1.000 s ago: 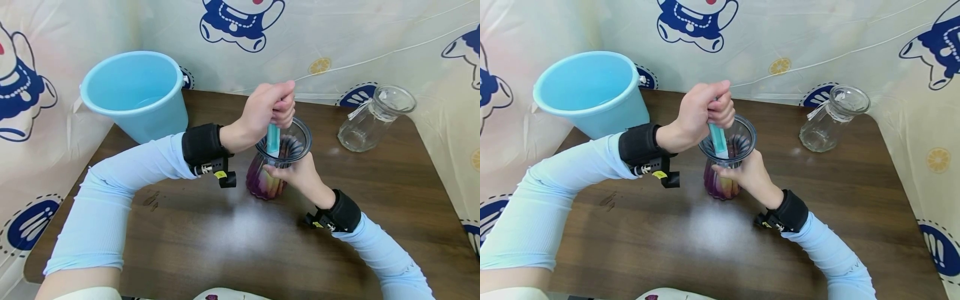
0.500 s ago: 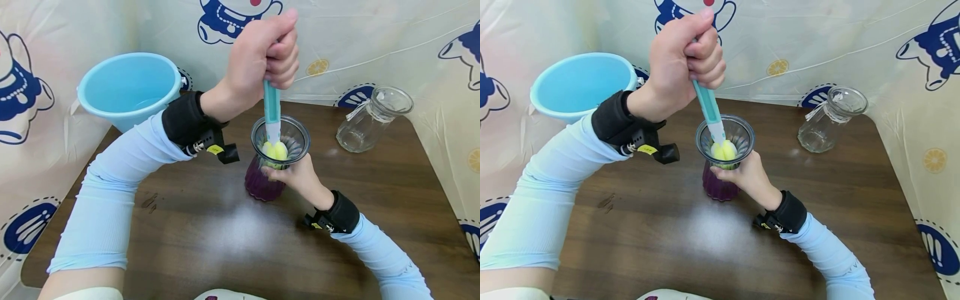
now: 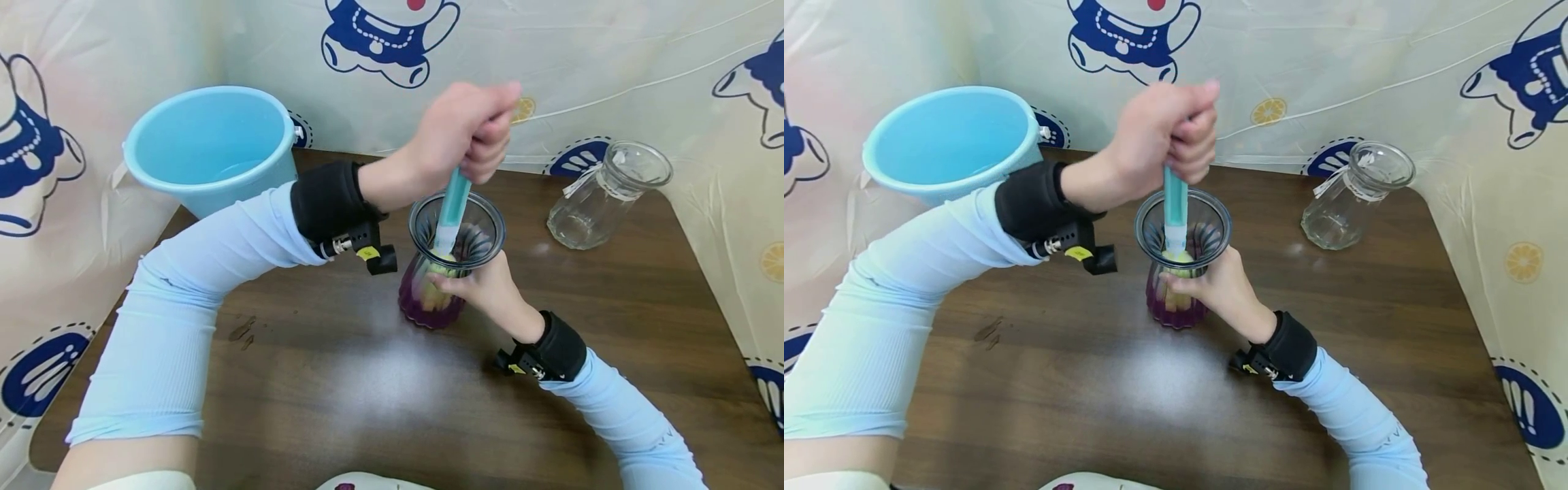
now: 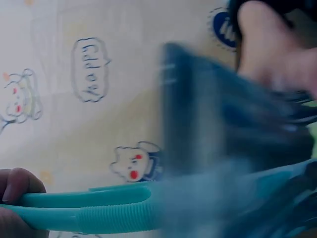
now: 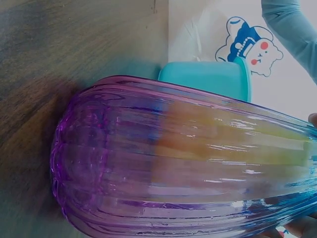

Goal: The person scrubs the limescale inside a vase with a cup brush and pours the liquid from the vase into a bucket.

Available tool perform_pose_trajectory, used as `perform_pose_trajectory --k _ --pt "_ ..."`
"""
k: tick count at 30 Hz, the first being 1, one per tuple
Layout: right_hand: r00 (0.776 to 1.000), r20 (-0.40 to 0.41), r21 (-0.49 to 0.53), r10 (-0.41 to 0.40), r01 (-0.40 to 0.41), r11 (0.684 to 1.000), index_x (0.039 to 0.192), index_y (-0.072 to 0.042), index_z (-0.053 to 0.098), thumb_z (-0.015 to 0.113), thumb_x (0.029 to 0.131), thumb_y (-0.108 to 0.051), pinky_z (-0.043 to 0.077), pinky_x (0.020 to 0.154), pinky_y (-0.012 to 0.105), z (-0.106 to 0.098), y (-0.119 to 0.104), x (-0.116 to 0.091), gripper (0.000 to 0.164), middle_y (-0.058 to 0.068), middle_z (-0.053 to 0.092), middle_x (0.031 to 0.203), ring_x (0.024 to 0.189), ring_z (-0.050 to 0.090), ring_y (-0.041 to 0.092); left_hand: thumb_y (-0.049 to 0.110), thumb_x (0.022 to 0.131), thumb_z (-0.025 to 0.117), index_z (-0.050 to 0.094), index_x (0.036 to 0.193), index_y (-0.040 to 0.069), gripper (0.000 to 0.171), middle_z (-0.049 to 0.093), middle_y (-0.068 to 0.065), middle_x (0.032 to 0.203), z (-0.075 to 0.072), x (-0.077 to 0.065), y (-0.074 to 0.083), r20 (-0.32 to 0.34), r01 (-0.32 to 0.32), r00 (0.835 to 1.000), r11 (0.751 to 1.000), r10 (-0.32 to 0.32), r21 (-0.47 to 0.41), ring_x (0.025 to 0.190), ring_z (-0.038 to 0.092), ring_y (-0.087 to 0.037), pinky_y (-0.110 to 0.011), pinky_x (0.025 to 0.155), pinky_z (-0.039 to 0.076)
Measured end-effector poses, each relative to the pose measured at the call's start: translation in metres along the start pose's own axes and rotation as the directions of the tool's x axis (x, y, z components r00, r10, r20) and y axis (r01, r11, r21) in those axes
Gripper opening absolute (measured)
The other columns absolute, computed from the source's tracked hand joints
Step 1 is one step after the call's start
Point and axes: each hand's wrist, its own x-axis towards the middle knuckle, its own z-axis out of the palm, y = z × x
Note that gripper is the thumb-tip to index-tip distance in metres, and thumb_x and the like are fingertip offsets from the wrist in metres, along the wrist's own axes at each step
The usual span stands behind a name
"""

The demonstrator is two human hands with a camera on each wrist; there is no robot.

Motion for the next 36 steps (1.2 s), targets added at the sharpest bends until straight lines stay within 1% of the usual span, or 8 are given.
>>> perform_pose_trajectory --k 3,7,13,20,23,27,30,36 --pt "1.0 0.0 -0.001 -0.021 0.021 1.0 0.099 0.013 0.05 0.078 0.057 0.01 0.041 0.066 0.019 0.0 0.001 0.0 0.05 0.023 0.058 0.086 0.072 0.052 0.019 0.008 0.098 0.024 0.019 0.049 0.008 0.05 0.016 0.0 0.044 0.0 -0.005 -0.01 0.021 0.044 0.999 0.998 -0.044 0.038 0.036 0.015 -0.015 -0.024 0.04 0.013" --pt "1.0 -0.004 0.0 -0.029 0.029 1.0 0.1 0.013 0.049 0.078 0.058 0.009 0.04 0.067 0.019 0.0 0.002 0.0 0.051 0.023 0.057 0.087 0.073 0.05 0.019 0.009 0.098 0.027 0.021 0.051 0.007 0.048 0.017 -0.001 0.047 -0.001 -0.011 -0.021 0.052 0.057 0.997 0.995 -0.062 0.087 0.038 0.018 -0.015 -0.024 0.041 0.015" --pt "0.999 0.013 0.029 0.038 -0.038 0.999 0.104 0.013 0.044 0.078 0.057 0.008 0.038 0.073 0.02 -0.001 0.0 -0.001 0.058 0.023 0.053 0.093 0.081 0.047 0.02 0.009 0.099 0.028 0.023 0.053 0.004 0.046 0.018 -0.002 0.05 0.001 -0.02 -0.033 0.129 0.065 0.988 0.987 -0.085 0.149 0.041 0.019 -0.013 -0.023 0.044 0.016" --pt "0.997 0.022 0.06 0.076 -0.077 0.995 0.107 0.009 0.043 0.078 0.058 0.006 0.041 0.075 0.021 0.0 0.009 -0.004 0.06 0.017 0.054 0.095 0.083 0.049 0.016 0.008 0.098 0.028 0.025 0.052 0.005 0.047 0.019 -0.002 0.05 0.009 -0.023 -0.036 0.199 0.003 0.979 0.976 -0.048 0.216 0.041 0.02 -0.014 -0.023 0.045 0.017" --pt "0.999 0.015 0.019 0.046 -0.047 0.999 0.105 0.006 0.045 0.08 0.058 0.002 0.041 0.073 0.02 0.003 0.023 -0.007 0.058 0.014 0.056 0.092 0.081 0.05 0.016 0.007 0.098 0.029 0.024 0.051 0.006 0.047 0.019 -0.002 0.05 0.014 -0.024 -0.035 0.246 -0.022 0.969 0.971 -0.038 0.238 0.042 0.02 -0.014 -0.023 0.045 0.017" --pt "1.0 0.008 -0.048 -0.006 0.006 0.999 0.1 0.003 0.048 0.082 0.058 -0.007 0.041 0.069 0.022 0.005 0.036 -0.008 0.054 0.01 0.057 0.085 0.076 0.051 0.015 0.006 0.097 0.03 0.025 0.051 0.006 0.046 0.019 -0.002 0.05 0.021 -0.025 -0.026 0.311 -0.105 0.95 0.957 0.016 0.27 0.042 0.021 -0.016 -0.023 0.045 0.018" --pt "1.0 0.005 -0.067 -0.02 0.02 0.998 0.099 0.002 0.049 0.082 0.059 -0.009 0.041 0.069 0.025 0.006 0.038 -0.008 0.053 0.01 0.057 0.085 0.076 0.051 0.016 0.005 0.096 0.031 0.026 0.052 0.006 0.045 0.021 -0.004 0.049 0.028 -0.024 -0.015 0.341 -0.174 0.938 0.937 0.063 0.304 0.042 0.024 -0.02 -0.024 0.045 0.02" --pt "1.0 0.017 -0.056 0.011 -0.01 0.998 0.105 0.003 0.048 0.082 0.058 -0.004 0.042 0.076 0.027 0.006 0.031 -0.008 0.058 0.013 0.058 0.096 0.086 0.053 0.018 0.008 0.096 0.034 0.031 0.051 0.005 0.045 0.025 -0.006 0.05 0.041 -0.021 0.003 0.386 -0.251 0.918 0.889 0.092 0.383 0.045 0.031 -0.023 -0.023 0.05 0.024"
